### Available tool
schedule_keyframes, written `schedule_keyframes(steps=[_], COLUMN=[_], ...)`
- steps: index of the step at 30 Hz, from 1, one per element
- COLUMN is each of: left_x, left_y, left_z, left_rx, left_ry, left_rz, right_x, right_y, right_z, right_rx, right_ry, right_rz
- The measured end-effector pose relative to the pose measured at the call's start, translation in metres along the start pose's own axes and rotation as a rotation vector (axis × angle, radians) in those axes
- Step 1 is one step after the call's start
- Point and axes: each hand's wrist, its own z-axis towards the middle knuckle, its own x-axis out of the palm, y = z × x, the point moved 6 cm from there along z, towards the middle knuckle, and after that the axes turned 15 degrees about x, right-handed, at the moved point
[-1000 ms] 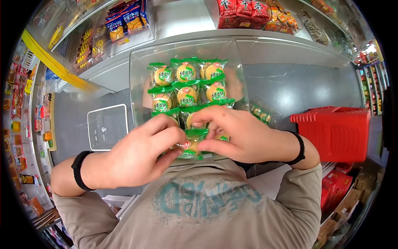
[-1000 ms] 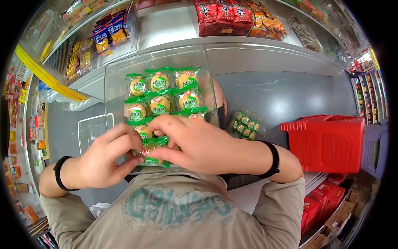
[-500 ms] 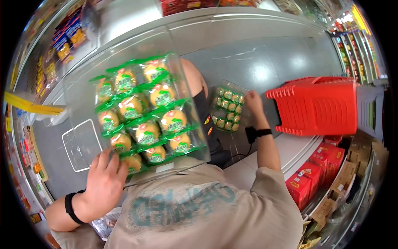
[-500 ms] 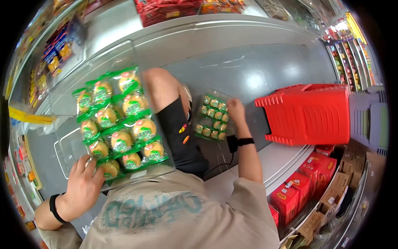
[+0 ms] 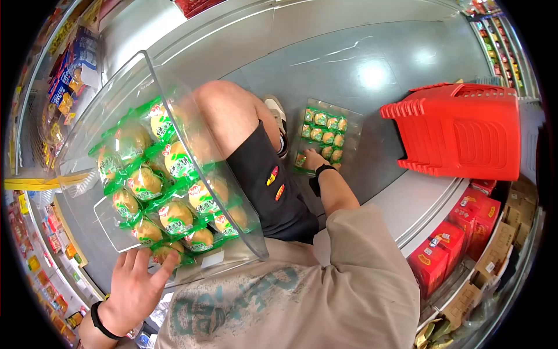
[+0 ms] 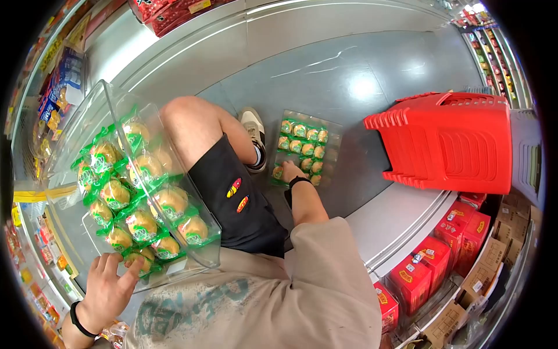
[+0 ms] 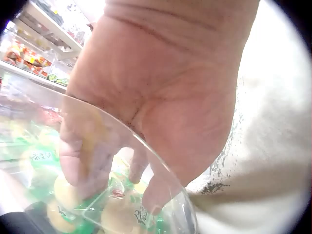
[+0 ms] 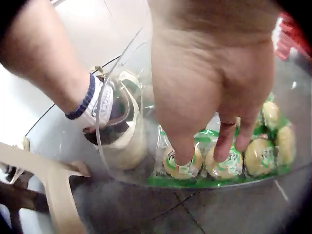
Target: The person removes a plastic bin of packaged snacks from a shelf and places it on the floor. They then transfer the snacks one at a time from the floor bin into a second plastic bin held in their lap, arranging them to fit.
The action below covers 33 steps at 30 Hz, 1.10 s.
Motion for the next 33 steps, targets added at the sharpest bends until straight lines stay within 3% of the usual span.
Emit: schedule_keyframes(steps=[4, 7, 10, 12, 15, 19, 20, 21, 22, 24, 26, 27, 28, 33], left_x=[-0.006, -0.007, -0.011, -0.021, -0.029, -0.041, -0.044, -0.047, -0.052, -0.061, -0.07, -0.073, -0.077, -0.09], left_y=[-0.001, 0.001, 0.004, 0.004, 0.007, 0.013, 0.015, 0.017, 0.019, 0.027, 0.032, 0.033, 0.033, 0.023], left_z=[0.008, 0.007, 0.014, 0.014, 0.005, -0.01, -0.014, -0.017, -0.02, -0.028, -0.033, -0.035, -0.037, -0.037], left_rx=[-0.008, -0.027, -0.033, -0.025, -0.02, 0.025, 0.043, 0.065, 0.085, 0.07, 0.059, 0.039, 0.023, 0.085], left_ry=[0.04, 0.094, 0.132, 0.159, 0.148, 0.064, 0.035, 0.004, -0.04, -0.18, -0.367, -0.409, -0.45, -0.662], left_rz=[0.035, -0.013, -0.086, -0.119, -0.15, -0.237, -0.268, -0.3, -0.322, -0.353, -0.367, -0.368, -0.368, -0.362], right_x=[-0.005, -0.014, -0.012, -0.013, -0.031, -0.083, -0.107, -0.122, -0.151, -0.196, -0.243, -0.26, -0.279, -0.293], right_y=[0.006, 0.006, -0.001, -0.003, -0.005, -0.041, -0.039, -0.049, -0.044, -0.051, -0.047, -0.045, -0.032, 0.059], right_z=[-0.014, -0.016, 0.005, 0.014, 0.005, -0.046, -0.076, -0.09, -0.134, -0.194, -0.276, -0.315, -0.366, -0.579], right_rx=[0.089, 0.052, -0.02, -0.136, -0.13, -0.122, -0.21, -0.243, -0.289, -0.328, -0.489, -0.45, -0.549, -0.975], right_ry=[0.018, -0.019, -0.099, -0.327, -0.366, -0.554, -0.594, -0.555, -0.689, -0.748, -0.91, -0.755, -0.799, -1.131], right_rz=[0.01, 0.098, 0.133, 0.131, 0.026, 0.436, 0.342, 0.517, 0.395, 0.488, 0.485, 0.733, 0.786, 0.422])
